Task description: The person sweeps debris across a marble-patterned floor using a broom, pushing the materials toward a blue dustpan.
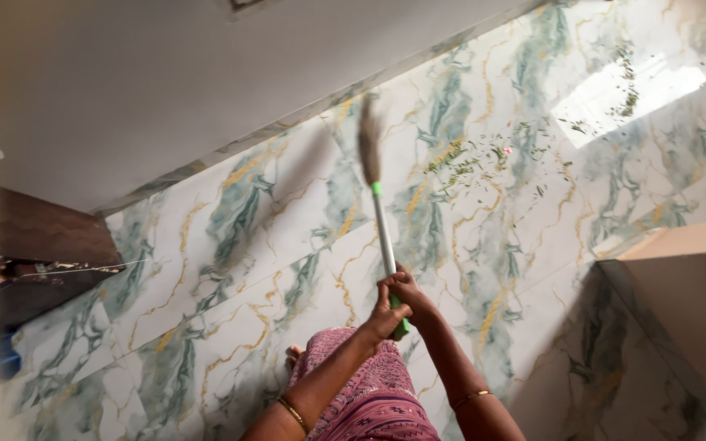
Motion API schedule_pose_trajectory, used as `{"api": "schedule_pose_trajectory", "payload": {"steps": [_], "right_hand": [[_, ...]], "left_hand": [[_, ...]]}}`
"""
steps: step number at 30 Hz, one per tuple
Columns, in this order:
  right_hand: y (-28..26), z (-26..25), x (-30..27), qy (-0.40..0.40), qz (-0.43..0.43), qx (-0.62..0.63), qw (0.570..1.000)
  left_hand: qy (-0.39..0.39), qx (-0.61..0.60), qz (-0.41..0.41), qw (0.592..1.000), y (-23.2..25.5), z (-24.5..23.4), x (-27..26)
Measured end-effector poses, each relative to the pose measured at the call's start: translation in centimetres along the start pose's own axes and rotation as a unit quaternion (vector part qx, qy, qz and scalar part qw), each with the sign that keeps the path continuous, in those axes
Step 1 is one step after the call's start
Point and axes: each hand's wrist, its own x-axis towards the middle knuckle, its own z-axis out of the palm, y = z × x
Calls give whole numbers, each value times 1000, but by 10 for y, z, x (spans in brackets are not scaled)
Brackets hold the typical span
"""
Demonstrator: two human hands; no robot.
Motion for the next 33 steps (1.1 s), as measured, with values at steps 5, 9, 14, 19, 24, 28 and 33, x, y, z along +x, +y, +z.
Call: {"api": "schedule_pose_trajectory", "payload": {"steps": [5,9,14,19,24,28,33], "right_hand": [[35,-52,-18,-71,30,99,992],[56,-82,-45,-35,95,148,984],[66,-124,-64,15,109,133,985],[34,-153,-48,136,113,28,984],[1,-173,-68,146,95,-220,960],[18,-190,-98,135,34,-166,976],[58,-214,-110,22,56,92,994]], "left_hand": [[28,25,-141,989,-30,56,21],[5,43,-140,989,-65,82,41],[-57,18,-168,984,-87,118,60],[-70,12,-140,988,-65,139,77],[-126,10,-127,984,-49,150,62],[-157,11,-150,976,-55,176,45],[-162,69,-198,964,-79,198,49]]}}
